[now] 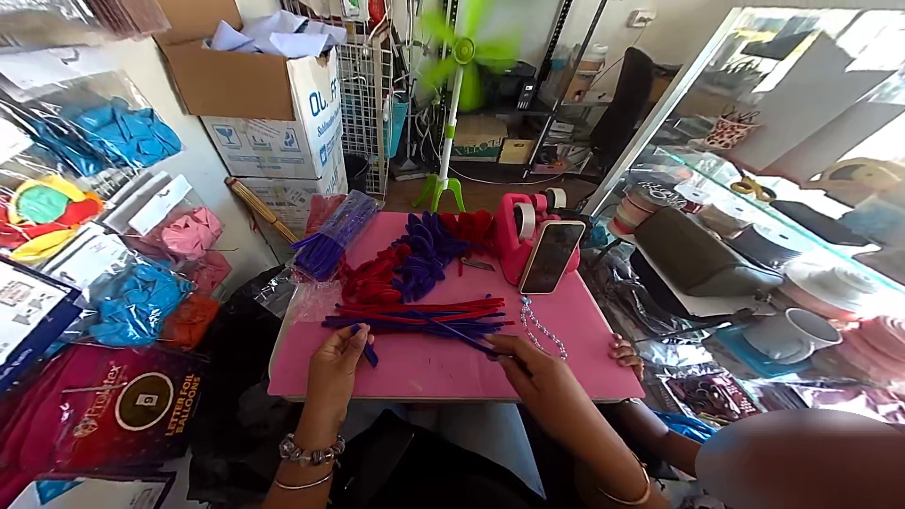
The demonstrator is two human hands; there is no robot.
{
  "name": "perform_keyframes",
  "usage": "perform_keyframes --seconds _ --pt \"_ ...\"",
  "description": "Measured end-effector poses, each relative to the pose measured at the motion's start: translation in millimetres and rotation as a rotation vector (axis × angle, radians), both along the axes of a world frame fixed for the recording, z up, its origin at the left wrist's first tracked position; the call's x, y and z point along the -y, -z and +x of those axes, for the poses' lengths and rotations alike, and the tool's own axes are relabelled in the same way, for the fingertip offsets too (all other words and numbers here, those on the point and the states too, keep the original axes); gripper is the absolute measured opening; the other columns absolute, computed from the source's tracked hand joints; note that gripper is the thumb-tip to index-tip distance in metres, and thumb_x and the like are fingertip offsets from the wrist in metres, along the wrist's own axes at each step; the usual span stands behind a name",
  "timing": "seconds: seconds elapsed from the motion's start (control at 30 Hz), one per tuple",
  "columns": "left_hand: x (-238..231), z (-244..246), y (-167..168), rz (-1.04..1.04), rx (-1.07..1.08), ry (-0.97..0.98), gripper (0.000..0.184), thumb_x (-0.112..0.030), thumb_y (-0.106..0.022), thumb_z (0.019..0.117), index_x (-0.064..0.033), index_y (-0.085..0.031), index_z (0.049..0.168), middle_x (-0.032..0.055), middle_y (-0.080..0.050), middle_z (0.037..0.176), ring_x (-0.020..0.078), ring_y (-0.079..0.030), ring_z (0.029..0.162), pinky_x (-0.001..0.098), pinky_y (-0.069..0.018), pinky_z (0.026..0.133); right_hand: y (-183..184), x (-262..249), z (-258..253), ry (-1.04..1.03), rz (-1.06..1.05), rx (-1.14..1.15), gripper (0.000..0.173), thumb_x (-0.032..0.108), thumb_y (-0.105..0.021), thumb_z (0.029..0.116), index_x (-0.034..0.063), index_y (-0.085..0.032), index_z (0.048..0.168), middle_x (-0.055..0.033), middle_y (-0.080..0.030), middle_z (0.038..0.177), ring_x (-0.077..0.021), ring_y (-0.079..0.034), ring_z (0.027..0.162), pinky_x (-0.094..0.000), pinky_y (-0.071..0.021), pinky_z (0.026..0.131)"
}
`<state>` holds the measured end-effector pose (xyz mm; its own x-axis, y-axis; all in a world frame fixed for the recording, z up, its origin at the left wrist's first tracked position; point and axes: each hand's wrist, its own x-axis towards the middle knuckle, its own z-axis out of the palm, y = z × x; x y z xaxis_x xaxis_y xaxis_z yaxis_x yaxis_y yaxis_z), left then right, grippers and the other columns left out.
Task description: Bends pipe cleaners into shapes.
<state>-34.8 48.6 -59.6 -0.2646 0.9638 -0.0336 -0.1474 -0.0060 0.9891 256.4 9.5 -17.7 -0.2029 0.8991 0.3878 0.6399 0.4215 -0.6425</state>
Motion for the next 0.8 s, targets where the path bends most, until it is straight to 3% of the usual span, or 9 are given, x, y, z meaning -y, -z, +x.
perform_keyframes --seconds 0.13,0.33,0.47,0.7,0.8 --pt "16.2 -6.0 -21.8 0.069 -0.06 0.04 0.018 -0.004 -0.06 0.1005 0.0037 -0.065 0.116 0.0076 -0.075 0.099 0.0141 -0.074 0.085 0.0279 -0.063 0.077 7.1 13.3 3.3 0.016 0.152 -0.247 0.023 0.016 -0.062 0.098 0.0068 -0.078 0.113 -0.0001 -0.072 0.099 0.0043 -0.063 0.082 -0.0091 -0.0527 0.073" --pt "51.2 1.8 -34.9 0.104 0.26 0.22 0.019 0.0 -0.051 0.1017 -0.0015 -0.068 0.111 0.0094 -0.077 0.101 0.0188 -0.076 0.089 0.0322 -0.0635 0.081 22.6 30.5 -13.2 -0.015 0.199 -0.357 0.015 0.015 -0.068 0.0953 0.0071 -0.078 0.104 0.0 -0.072 0.096 0.0028 -0.065 0.082 -0.0096 -0.0542 0.07" --pt "56.5 7.4 -30.1 0.134 0.36 0.281 0.015 -0.002 -0.062 0.0975 -0.0035 -0.073 0.108 0.0116 -0.077 0.098 0.0189 -0.076 0.086 0.0325 -0.0635 0.08 27.6 35.7 -22.3 -0.026 0.216 -0.284 0.015 0.018 -0.068 0.0952 0.0114 -0.079 0.103 0.0017 -0.073 0.096 0.0018 -0.066 0.085 -0.0108 -0.0544 0.073" --pt "56.7 10.1 -27.8 0.206 0.232 0.283 0.017 -0.005 -0.072 0.092 -0.0041 -0.074 0.109 0.0102 -0.077 0.098 0.0174 -0.076 0.087 0.0301 -0.0632 0.08 34.7 36.6 -23.7 0.03 0.283 -0.163 0.016 0.022 -0.066 0.096 0.0158 -0.079 0.103 0.0034 -0.073 0.096 -0.0009 -0.065 0.087 -0.0138 -0.0535 0.075" --pt "56.2 8.9 -25.6 0.283 0.083 0.282 0.02 -0.011 -0.074 0.0914 -0.0049 -0.074 0.111 0.0073 -0.077 0.098 0.0155 -0.075 0.088 0.0279 -0.0621 0.082 33.3 35.4 -21.0 0.065 0.375 -0.057 0.016 0.023 -0.065 0.0974 0.0177 -0.078 0.103 0.0037 -0.073 0.095 -0.004 -0.064 0.088 -0.0157 -0.0512 0.076"
